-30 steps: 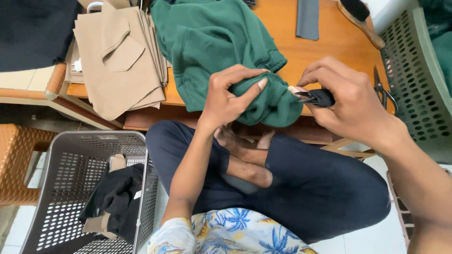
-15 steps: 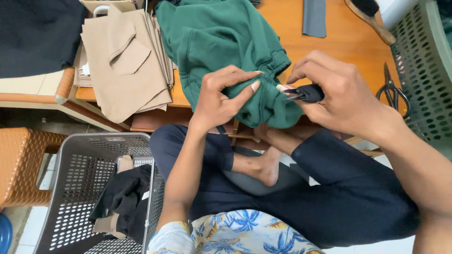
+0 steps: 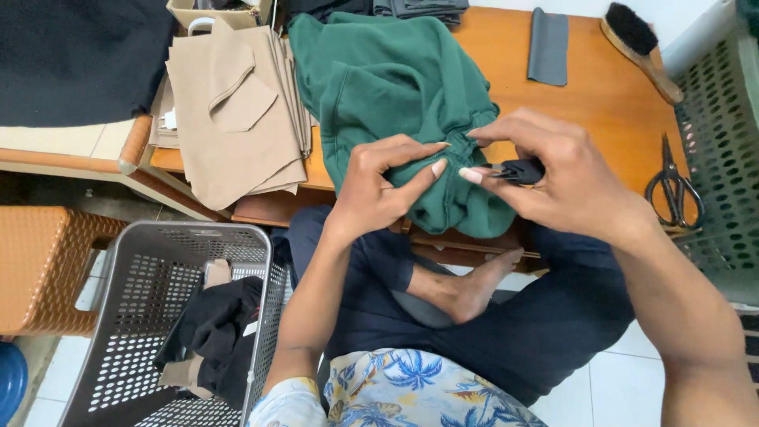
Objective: The person holds a green garment and uses a seam ripper to remove loose threads from the fabric. The person manipulates the garment to access different areas and continues to pick out threads with the tool.
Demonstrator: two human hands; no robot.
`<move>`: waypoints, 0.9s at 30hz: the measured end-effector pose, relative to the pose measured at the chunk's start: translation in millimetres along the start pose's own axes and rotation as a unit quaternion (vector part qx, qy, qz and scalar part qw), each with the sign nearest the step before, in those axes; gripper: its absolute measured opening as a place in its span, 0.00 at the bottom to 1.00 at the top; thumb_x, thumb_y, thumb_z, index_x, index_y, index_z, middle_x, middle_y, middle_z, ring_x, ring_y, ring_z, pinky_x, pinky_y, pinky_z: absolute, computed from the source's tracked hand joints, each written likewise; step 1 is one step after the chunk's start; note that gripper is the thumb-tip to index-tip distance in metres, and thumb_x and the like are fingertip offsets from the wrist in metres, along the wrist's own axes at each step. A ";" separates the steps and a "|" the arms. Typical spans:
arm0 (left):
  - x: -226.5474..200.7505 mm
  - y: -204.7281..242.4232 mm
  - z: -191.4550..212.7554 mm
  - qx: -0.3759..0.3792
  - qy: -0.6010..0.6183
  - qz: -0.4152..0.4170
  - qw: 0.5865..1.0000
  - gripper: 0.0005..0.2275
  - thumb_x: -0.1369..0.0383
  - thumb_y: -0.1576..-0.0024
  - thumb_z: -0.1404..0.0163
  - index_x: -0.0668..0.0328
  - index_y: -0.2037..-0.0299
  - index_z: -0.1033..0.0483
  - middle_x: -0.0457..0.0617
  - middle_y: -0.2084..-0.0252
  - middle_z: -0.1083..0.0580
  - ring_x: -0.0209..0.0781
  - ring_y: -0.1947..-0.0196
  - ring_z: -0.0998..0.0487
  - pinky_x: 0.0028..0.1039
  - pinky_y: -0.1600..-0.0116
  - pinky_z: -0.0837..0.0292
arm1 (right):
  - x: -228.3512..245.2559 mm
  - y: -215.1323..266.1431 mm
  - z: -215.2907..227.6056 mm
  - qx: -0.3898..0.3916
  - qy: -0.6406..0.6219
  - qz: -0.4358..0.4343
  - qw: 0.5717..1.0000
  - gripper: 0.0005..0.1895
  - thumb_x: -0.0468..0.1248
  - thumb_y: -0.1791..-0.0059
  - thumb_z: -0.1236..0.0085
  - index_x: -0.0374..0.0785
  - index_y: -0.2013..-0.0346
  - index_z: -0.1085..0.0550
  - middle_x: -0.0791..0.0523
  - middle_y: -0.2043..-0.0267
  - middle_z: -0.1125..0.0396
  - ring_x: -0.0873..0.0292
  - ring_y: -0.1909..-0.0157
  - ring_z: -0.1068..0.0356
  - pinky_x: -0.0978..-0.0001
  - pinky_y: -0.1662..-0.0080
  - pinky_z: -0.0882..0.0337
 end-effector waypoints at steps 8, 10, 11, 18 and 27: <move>30.5 -36.0 -15.9 0.053 0.051 0.010 0.997 0.19 0.67 0.46 0.52 0.53 0.45 0.41 0.42 0.71 0.30 0.27 0.72 0.31 0.18 0.64 0.36 | -39.2 -7.5 0.2 -0.029 -0.045 -0.035 0.998 0.14 0.31 0.59 0.45 0.29 0.61 0.32 0.49 0.68 0.35 0.56 0.70 0.35 0.68 0.68 0.36; 36.1 -47.9 -24.2 0.070 0.072 0.007 0.995 0.18 0.68 0.46 0.51 0.53 0.46 0.38 0.40 0.73 0.29 0.25 0.80 0.48 0.18 0.72 0.48 | -49.2 -5.7 7.8 -0.045 -0.054 -0.063 0.996 0.13 0.33 0.59 0.45 0.31 0.60 0.31 0.54 0.76 0.39 0.62 0.78 0.44 0.73 0.72 0.44; 39.3 -53.4 -29.3 0.075 0.078 0.004 0.994 0.18 0.68 0.46 0.51 0.53 0.46 0.38 0.40 0.73 0.29 0.25 0.80 0.48 0.18 0.72 0.48 | -53.4 -2.9 10.8 -0.047 -0.049 -0.069 0.995 0.13 0.33 0.59 0.45 0.31 0.60 0.31 0.54 0.76 0.39 0.62 0.78 0.44 0.73 0.72 0.44; 65.7 -78.2 -76.4 0.139 0.172 -0.024 0.975 0.17 0.70 0.47 0.52 0.52 0.48 0.37 0.41 0.69 0.28 0.28 0.67 0.26 0.19 0.57 0.33 | -74.9 14.0 28.8 -0.048 -0.018 -0.139 0.989 0.12 0.29 0.60 0.48 0.29 0.62 0.32 0.51 0.74 0.35 0.61 0.78 0.35 0.73 0.73 0.35; 57.3 -87.5 -43.3 0.114 0.152 -0.014 0.982 0.15 0.70 0.45 0.54 0.54 0.48 0.37 0.41 0.71 0.29 0.28 0.79 0.39 0.19 0.69 0.40 | -73.2 -16.9 25.8 -0.099 -0.032 -0.081 0.991 0.06 0.26 0.60 0.47 0.27 0.69 0.30 0.47 0.71 0.35 0.57 0.71 0.34 0.74 0.69 0.33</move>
Point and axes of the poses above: each hand's wrist, its own y-axis away from the middle knuckle, its own z-axis out of the back of the hand, x = y × z, the point moved 7 cm from there along -y, towards the middle knuckle
